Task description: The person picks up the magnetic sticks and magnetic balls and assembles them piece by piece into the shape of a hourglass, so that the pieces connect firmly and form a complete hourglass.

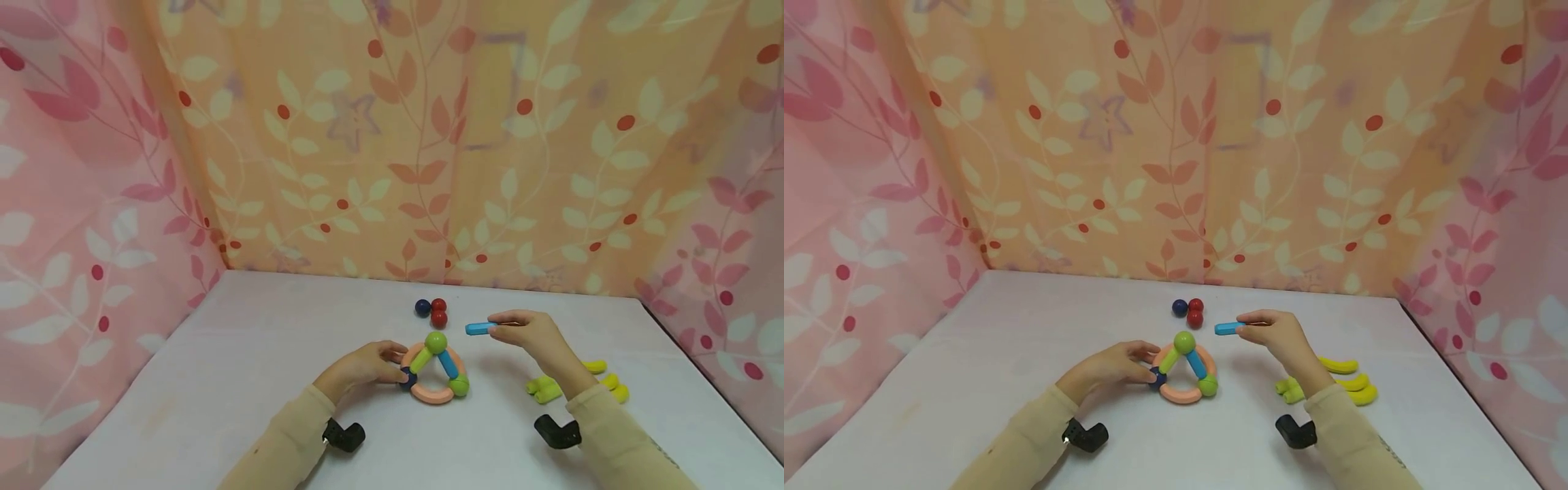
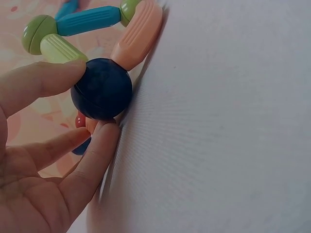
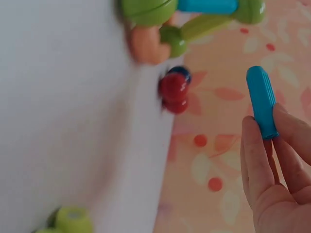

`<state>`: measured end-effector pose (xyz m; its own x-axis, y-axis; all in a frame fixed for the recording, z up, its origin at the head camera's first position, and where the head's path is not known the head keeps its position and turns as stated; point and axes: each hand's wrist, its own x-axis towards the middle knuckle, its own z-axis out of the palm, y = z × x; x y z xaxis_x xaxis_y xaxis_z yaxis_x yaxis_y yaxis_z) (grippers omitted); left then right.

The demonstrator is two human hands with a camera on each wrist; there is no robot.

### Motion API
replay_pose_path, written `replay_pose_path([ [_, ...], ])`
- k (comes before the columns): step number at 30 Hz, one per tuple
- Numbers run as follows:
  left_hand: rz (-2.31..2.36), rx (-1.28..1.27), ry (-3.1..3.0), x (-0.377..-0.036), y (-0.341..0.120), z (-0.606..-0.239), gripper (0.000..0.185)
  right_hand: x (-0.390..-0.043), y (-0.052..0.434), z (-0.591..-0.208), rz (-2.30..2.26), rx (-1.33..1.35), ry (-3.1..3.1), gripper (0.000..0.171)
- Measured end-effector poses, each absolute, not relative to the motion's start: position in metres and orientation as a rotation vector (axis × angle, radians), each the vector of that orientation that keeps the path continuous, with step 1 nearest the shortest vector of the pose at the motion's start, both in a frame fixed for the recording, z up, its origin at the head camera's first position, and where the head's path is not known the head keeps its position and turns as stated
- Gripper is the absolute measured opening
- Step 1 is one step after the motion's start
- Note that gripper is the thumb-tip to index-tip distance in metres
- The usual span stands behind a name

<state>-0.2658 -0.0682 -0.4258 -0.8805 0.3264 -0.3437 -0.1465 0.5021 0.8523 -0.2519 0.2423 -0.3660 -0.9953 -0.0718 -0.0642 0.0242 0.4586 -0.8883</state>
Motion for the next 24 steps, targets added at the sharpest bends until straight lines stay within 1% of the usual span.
replay_pose_path([
  [6,1.357,0.136,2.279,-0.265,-0.068,-0.427,0.057,-0.246,0.222,-0.353,-1.656,-0.146,2.614,0.047],
  [11,1.365,0.142,2.274,-0.266,-0.067,-0.425,0.057,-0.247,0.213,-0.347,-1.669,-0.181,2.633,0.047],
  [19,1.382,0.146,2.242,-0.265,-0.067,-0.427,0.057,-0.246,0.205,-0.345,-1.605,-0.185,2.695,0.042],
  [24,1.383,0.142,2.254,-0.266,-0.068,-0.426,0.056,-0.247,0.200,-0.345,-1.604,-0.225,2.706,0.043],
])
